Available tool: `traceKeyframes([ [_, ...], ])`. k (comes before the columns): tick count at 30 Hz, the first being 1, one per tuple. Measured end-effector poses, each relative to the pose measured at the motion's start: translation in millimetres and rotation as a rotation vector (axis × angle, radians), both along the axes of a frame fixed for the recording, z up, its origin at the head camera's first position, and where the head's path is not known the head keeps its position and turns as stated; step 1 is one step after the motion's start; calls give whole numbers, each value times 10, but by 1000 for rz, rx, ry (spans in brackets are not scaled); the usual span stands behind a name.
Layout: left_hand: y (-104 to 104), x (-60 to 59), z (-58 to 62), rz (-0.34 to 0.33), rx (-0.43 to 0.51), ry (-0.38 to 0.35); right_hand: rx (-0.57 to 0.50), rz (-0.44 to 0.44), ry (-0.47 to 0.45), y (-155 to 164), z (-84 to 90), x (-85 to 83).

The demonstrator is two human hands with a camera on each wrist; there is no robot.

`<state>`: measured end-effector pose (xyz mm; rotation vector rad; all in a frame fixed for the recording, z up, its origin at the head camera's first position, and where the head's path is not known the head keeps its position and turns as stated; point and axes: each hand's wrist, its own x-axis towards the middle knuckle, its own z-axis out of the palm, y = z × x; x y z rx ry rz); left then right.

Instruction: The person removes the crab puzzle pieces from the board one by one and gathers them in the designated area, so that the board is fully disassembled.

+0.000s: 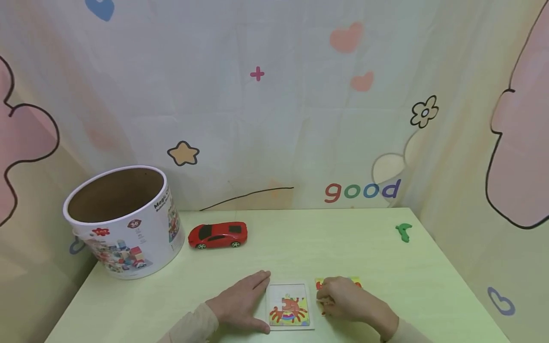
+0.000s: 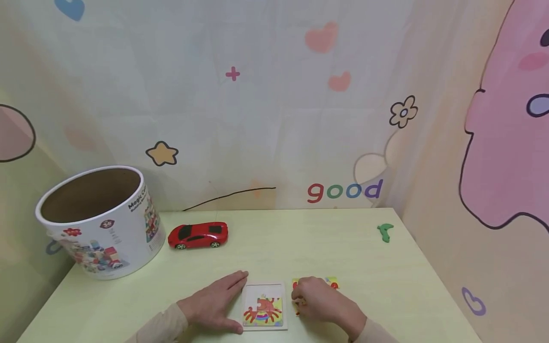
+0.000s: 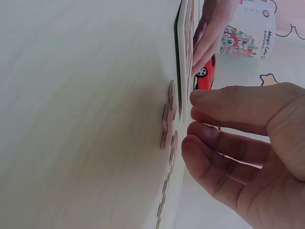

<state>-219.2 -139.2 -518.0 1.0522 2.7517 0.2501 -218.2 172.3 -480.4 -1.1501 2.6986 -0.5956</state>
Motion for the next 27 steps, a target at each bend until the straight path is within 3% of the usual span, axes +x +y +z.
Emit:
traceKeyframes([
  [14,10,16,38,7,-9,-11,-22,9,26,-167,43,-11],
  [19,4,9,16,3,0,-12,-20,23,69,-242,48,-14],
  [27,-3,-11,-10,-3,-5,9,7,31,56,-348,69,-40],
])
